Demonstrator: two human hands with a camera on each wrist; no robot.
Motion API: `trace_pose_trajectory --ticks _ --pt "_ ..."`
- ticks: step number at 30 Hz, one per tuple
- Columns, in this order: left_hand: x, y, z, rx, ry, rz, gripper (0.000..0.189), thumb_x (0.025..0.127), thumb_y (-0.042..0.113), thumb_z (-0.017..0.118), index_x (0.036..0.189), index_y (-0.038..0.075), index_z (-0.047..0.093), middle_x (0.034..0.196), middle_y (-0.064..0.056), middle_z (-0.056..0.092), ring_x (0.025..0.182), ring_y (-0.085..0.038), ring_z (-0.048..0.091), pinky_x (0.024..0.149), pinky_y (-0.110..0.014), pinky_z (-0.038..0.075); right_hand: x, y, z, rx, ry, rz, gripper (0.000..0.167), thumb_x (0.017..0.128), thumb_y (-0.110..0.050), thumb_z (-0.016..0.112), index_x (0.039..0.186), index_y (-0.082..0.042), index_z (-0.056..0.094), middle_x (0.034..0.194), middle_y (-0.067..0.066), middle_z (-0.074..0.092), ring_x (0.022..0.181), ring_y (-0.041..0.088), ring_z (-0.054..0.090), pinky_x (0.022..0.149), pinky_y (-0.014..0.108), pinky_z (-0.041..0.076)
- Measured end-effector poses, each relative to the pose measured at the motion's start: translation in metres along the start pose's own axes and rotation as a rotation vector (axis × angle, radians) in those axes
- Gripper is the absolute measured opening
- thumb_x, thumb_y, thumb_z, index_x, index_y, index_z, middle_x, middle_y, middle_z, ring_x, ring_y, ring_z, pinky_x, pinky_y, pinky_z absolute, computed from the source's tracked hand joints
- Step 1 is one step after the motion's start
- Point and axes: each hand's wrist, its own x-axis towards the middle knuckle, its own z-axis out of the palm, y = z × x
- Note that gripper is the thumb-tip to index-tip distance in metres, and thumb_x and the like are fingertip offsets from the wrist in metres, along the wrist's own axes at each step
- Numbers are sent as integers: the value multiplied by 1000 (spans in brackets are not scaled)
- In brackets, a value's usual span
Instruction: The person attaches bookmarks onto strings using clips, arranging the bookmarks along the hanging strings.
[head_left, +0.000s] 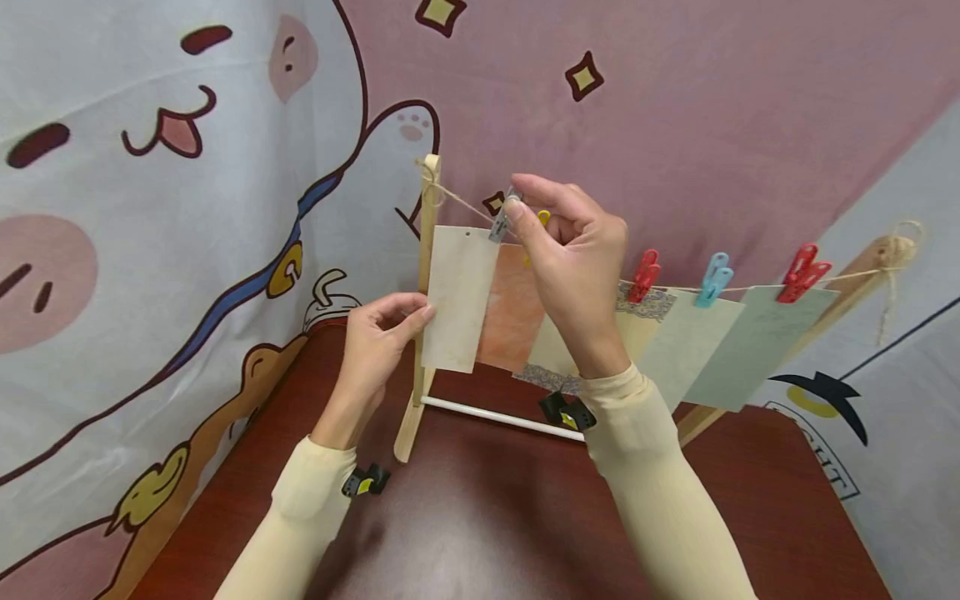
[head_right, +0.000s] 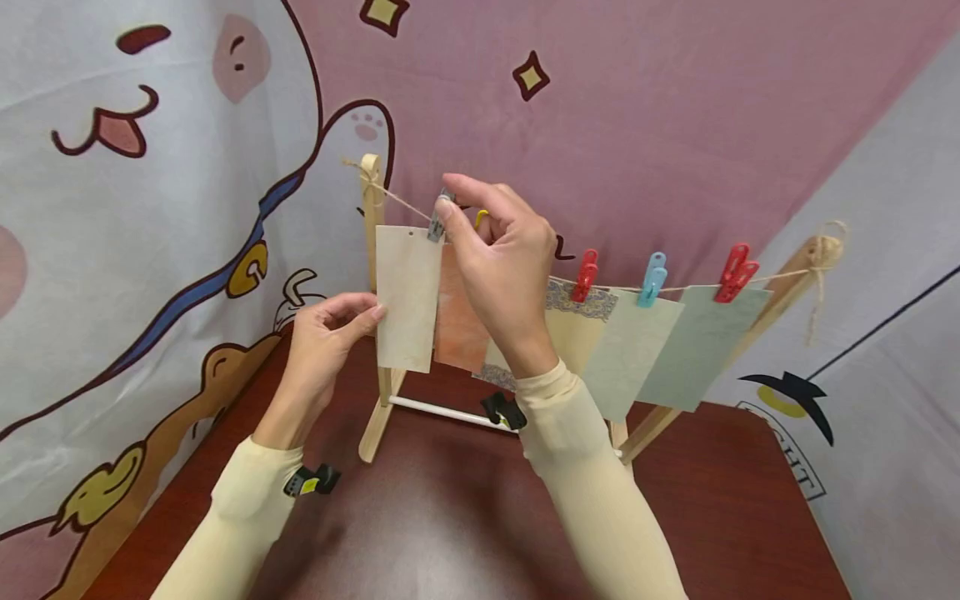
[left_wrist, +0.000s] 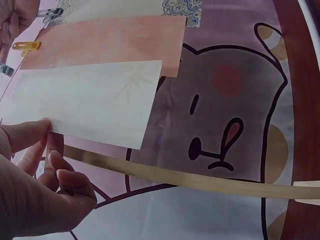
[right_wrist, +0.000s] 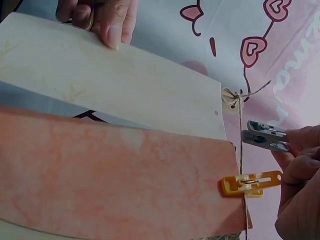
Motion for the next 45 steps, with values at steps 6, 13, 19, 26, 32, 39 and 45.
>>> trace_pose_trajectory --ticks 6,13,19,26,32,39,45 --pt "3 -3 7 -27 -19 -2 18 97 10 85 107 -4 80 90 -4 72 84 -17 59 70 -26 48 4 3 3 -4 8 12 20 98 0 78 117 6 80 98 10 76 51 9 34 49 22 24" --pt "5 -7 13 -25 -17 -9 17 97 10 84 107 -4 80 87 -3 71 80 -15 58 67 -24 48 8 6 6 -34 30 40 20 98 -1 79 118 2 82 98 7 76 52 10 37 49 22 26" --pt "5 -7 22 -28 -23 -22 16 97 10 85 107 -2 81 89 -4 72 81 -16 57 68 -26 48 12 4 3 -26 69 44 19 98 -1 80 117 1 83 100 7 76 51 10 36 48 22 25" --pt "8 -4 29 -47 -32 -23 16 98 11 85 107 -2 81 89 -5 71 82 -17 56 69 -28 48 15 1 0 -38 49 77 20 98 1 79 118 2 82 97 1 75 51 9 39 48 21 28" --pt "11 -4 29 -47 -57 -41 18 97 13 85 107 -2 82 88 -4 70 81 -16 57 70 -31 49 15 2 -1 -91 -7 173 19 98 2 78 116 1 83 97 8 77 57 7 50 52 21 35" --pt "12 -4 27 -56 -69 -49 18 97 13 85 107 -2 82 88 -5 70 81 -16 56 70 -33 49 16 3 -4 -140 -107 254 21 99 -1 78 119 -2 83 103 6 80 75 13 71 64 23 49" --pt "13 -5 27 -65 -69 -55 18 98 13 85 108 -2 82 88 -5 69 81 -16 57 71 -35 50 17 0 -6 -245 -197 290 23 102 -7 78 125 -5 81 110 3 80 83 10 73 70 23 51"
